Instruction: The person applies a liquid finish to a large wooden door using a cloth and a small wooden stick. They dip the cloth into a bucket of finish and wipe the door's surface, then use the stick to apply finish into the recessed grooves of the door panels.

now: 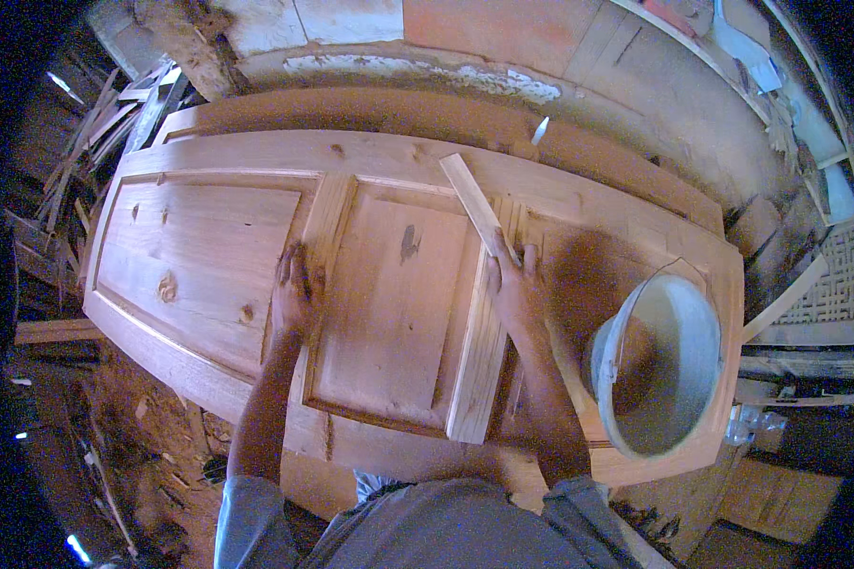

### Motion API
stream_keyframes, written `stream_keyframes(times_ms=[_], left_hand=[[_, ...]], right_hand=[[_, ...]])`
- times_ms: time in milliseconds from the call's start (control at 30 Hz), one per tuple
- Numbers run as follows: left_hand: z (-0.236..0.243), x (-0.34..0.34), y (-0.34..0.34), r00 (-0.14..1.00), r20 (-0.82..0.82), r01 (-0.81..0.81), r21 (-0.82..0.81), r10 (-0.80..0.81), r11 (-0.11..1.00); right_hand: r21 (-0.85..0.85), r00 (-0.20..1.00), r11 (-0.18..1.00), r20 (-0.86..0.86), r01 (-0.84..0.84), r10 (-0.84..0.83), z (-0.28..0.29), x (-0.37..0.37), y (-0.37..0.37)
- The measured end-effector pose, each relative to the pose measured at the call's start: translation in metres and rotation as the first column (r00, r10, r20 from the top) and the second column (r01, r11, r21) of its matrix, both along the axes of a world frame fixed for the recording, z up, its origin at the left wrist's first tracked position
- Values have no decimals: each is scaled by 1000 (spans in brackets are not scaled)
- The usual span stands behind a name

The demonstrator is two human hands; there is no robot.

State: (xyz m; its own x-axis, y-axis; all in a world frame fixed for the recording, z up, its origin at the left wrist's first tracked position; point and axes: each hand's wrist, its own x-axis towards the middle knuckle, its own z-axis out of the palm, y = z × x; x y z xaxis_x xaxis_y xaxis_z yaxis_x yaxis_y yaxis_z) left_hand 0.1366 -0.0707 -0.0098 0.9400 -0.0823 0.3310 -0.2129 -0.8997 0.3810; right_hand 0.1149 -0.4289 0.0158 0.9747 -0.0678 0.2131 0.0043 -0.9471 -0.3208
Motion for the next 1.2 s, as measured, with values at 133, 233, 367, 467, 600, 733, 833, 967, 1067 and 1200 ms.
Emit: stream_keyframes(times_ms=[133,233,367,467,600,733,833,967,1067,1200], left_hand=[[4,-2,-1,1000,-14,1,-9,-1,1000],[2,-2,-1,1000,-17,-6,-16,6,1000],[9,-3,-4,998,-62,-17,-81,12,997],[5,-2,-4,998,-51,-29,-19,28,999],[9,-6,-5,998,-53,-31,10,32,999],[9,-3,-4,999,-38,-15,-5,15,1000],[7,-3,-4,1000,-28,-5,-3,5,1000],[15,-3,-6,999,-50,5,-34,-7,999],[8,-3,-7,1000,-4,-16,31,16,999],[4,-2,-3,1000,14,6,37,-7,999]], right_hand=[[37,996,999,-92,16,-12,17,-5,4],[-62,998,998,-60,-17,13,11,-11,8],[-18,1000,1000,-30,2,-3,3,-4,2],[62,999,998,-42,25,-22,9,1,-7],[151,991,980,-3,132,-133,19,1,-11],[64,984,982,-25,177,-176,11,8,-21],[8,946,967,-210,253,-246,15,6,-3],[-52,967,981,-167,185,-191,6,7,19],[-131,978,969,21,210,-209,-10,5,21],[-48,978,983,-98,178,-182,5,3,27]])
